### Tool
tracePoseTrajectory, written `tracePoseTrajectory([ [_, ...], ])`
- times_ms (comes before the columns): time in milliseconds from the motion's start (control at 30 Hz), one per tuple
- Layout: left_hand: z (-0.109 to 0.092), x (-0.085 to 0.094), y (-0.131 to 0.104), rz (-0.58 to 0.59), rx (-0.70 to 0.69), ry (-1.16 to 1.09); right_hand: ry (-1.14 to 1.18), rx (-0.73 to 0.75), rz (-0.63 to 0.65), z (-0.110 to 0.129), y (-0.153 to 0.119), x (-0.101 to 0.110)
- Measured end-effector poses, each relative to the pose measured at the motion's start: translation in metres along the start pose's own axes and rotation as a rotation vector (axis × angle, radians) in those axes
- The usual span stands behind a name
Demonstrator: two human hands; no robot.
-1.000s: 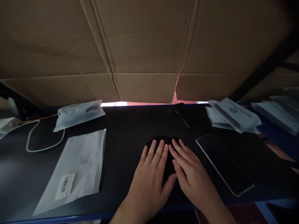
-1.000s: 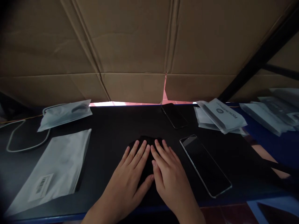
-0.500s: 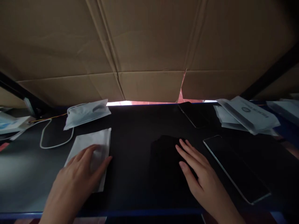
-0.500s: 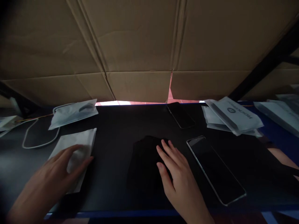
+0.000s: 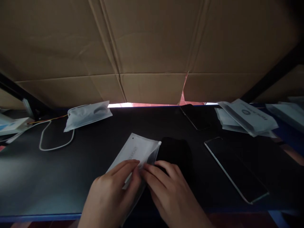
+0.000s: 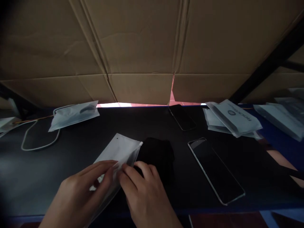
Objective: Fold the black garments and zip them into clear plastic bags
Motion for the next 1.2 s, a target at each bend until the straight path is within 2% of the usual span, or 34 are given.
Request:
tracePoseTrajectory([
  [133,-0.006,0.014,-0.004,-0.168,0.060,0.058,0.015,-0.057,0.052,0.002,-0.001,-0.009],
  [267,-0.011,0.021,-0.002,-0.288,0.154,0.143,0.004,-0.043,-0.001,0.004,-0.004,-0.014],
  [333,-0.010,0.019,0.001,-0.282,0.100,0.154,0.004,-0.026,-0.037,0.004,-0.004,-0.014],
  [400,-0.007,0.014,0.002,-0.226,0.028,0.160,-0.005,-0.017,-0.060,0.004,-0.004,-0.014],
  [567,0.002,0.000,0.001,0.106,-0.090,0.219,-0.010,-0.085,-0.075,-0.002,-0.006,-0.012],
  [633,0.002,-0.001,0.000,0.176,-0.104,0.236,0.016,-0.097,-0.066,-0.003,-0.006,-0.011],
  [700,-0.001,0.002,0.000,0.147,-0.078,0.241,0.032,-0.093,-0.083,-0.003,-0.006,-0.011],
  [867,-0.011,0.016,0.002,-0.180,0.070,0.249,0.063,-0.099,-0.149,0.000,-0.003,-0.014],
  [933,-0.014,0.018,0.005,-0.267,0.088,0.214,0.061,-0.095,-0.150,0.001,-0.002,-0.017],
  [1000,-0.016,0.016,0.008,-0.273,0.056,0.176,0.043,-0.081,-0.138,0.001,-0.001,-0.018],
  [1067,-0.015,0.012,0.009,-0.229,0.018,0.155,0.018,-0.054,-0.115,0.002,-0.002,-0.016],
  [1200,-0.009,0.007,0.009,-0.145,-0.026,0.103,0.034,0.097,-0.104,0.000,-0.014,0.008],
])
Point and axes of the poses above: each hand's wrist, its own y-axis towards the middle knuckle, its own x-axis out of the back of the hand, z = x × y, the point moved 1 cm from there along y, towards the middle knuckle, and after that the axes turned 9 degrees about z, right-handed, at the moved point
